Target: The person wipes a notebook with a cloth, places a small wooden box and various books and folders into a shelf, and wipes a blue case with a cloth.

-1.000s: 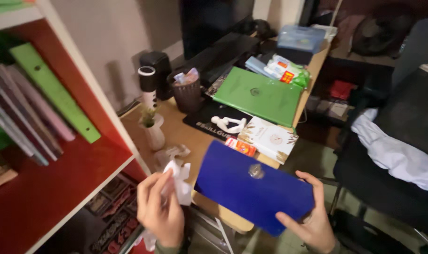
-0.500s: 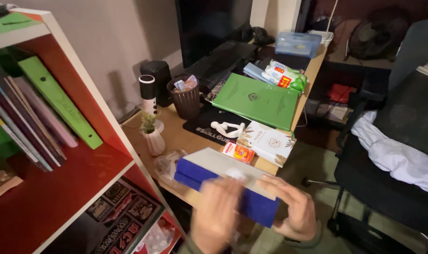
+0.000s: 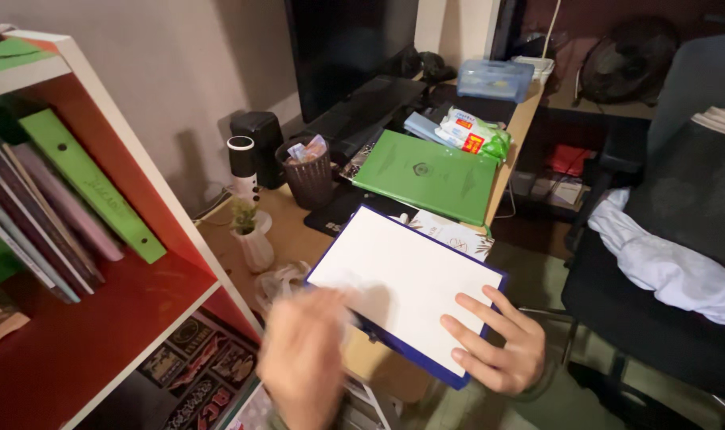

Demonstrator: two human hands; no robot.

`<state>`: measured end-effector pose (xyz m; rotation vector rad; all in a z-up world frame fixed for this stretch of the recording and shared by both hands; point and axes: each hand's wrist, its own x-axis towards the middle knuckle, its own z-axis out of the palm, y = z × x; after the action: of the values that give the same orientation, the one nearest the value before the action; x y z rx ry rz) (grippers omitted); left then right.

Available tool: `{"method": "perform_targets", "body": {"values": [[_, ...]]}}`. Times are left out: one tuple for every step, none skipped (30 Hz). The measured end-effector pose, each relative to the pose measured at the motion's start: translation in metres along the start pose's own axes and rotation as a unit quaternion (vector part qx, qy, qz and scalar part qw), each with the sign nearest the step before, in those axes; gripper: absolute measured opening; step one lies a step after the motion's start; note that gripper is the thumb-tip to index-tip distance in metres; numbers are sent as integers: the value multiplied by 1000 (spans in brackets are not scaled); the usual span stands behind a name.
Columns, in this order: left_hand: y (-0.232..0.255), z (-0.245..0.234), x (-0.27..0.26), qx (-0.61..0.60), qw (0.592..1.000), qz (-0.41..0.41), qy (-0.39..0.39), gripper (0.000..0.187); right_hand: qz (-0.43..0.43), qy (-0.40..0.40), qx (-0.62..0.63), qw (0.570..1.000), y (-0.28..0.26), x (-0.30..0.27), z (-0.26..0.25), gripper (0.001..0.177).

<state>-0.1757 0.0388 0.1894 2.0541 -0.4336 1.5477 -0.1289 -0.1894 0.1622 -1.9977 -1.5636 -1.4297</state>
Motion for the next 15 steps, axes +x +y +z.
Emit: {"method": "perform_targets", "body": {"values": [[-10, -2, 14, 22, 999, -31, -37, 22, -12, 0, -5, 1000, 1, 0, -2, 25], [-14, -4, 23, 44, 994, -61, -75, 27, -24, 0, -10, 1000, 1, 0, -4, 24], [-11, -2, 26, 36, 991, -55, -114, 29, -39, 0, -15, 999, 2, 2, -5, 23], [-7, 2, 26, 28, 987, -49, -153, 31, -58, -6, -17, 998, 4, 3, -5, 24], [-4, 6, 27, 22, 981, -42, -190, 33, -78, -10, -19, 997, 7, 6, -4, 25], [3, 8, 22, -34, 978, -13, -204, 40, -99, -14, -21, 995, 9, 8, -3, 26], [14, 9, 14, -90, 971, 15, -219, 47, -96, -9, -22, 995, 9, 9, -1, 26], [25, 12, 6, -113, 968, 6, -224, 41, -94, -4, -22, 995, 8, 10, 3, 27], [36, 16, -2, -137, 965, -4, -224, 35, -96, 0, -22, 995, 8, 11, 5, 27], [39, 19, -6, -160, 961, -14, -224, 29, -96, -4, -19, 995, 8, 10, 5, 27], [31, 18, -6, -147, 961, 1, -233, 28, -97, -6, -16, 995, 8, 10, 4, 27], [18, 16, -2, -133, 961, 16, -242, 27, -97, -9, -13, 995, 9, 9, 3, 28], [5, 12, 1, -120, 959, 30, -254, 26, -99, -13, -11, 995, 9, 7, 2, 28], [-10, 9, 5, -93, 968, 5, -232, 29, -100, -17, -9, 995, 10, 5, 0, 28], [-25, 5, 11, -67, 975, -19, -209, 32, -102, -22, -7, 995, 10, 3, 0, 27]]}}
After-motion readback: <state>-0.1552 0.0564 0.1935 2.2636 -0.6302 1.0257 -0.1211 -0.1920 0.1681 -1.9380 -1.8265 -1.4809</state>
